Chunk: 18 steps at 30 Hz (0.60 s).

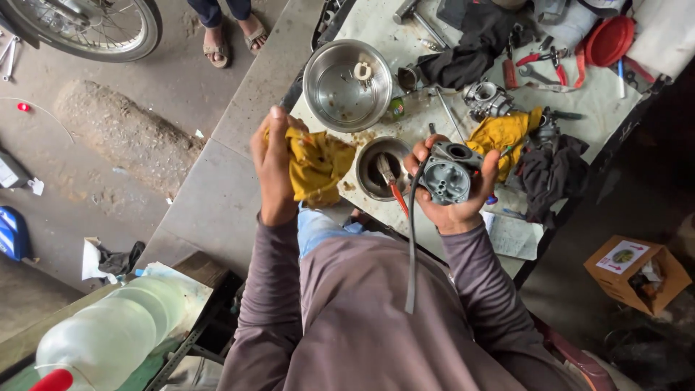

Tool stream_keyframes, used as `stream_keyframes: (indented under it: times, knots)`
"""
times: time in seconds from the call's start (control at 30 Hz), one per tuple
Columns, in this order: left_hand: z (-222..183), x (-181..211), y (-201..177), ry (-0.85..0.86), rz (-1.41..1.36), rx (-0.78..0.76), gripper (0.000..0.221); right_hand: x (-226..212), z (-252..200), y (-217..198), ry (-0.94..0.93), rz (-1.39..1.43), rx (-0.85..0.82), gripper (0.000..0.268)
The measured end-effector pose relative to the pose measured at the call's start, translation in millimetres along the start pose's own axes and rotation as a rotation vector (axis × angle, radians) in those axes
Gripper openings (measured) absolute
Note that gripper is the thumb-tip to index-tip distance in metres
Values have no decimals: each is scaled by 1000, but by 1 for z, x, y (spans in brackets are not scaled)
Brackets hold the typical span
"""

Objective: The person cleans a carburetor by spraying it with liquid, scrubbing it with a brush, and wiping the components with a cloth. They disassemble the parts over a table, placing them into a metal bowl while continuing to wipe the main body.

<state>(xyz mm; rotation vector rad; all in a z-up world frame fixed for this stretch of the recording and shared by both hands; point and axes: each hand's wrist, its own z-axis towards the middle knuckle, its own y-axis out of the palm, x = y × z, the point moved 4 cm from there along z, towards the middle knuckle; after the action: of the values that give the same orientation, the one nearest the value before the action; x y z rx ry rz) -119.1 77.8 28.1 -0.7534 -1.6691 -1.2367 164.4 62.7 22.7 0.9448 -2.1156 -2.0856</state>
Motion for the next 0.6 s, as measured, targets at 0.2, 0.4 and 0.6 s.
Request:
stream_keyframes:
  times: [0.2,0.4,0.6]
  knots:
    - [-32,52,56,78,249,-186,38,-6,-1,10,-67,-278,40,86]
    - [-50,61,126,523,556,-474,38,-18,-3,28,-450,-1315,-48,84]
    - [-26,24,135,468,631,-694,45,-27,-5,37,-346,-1394,-97,75]
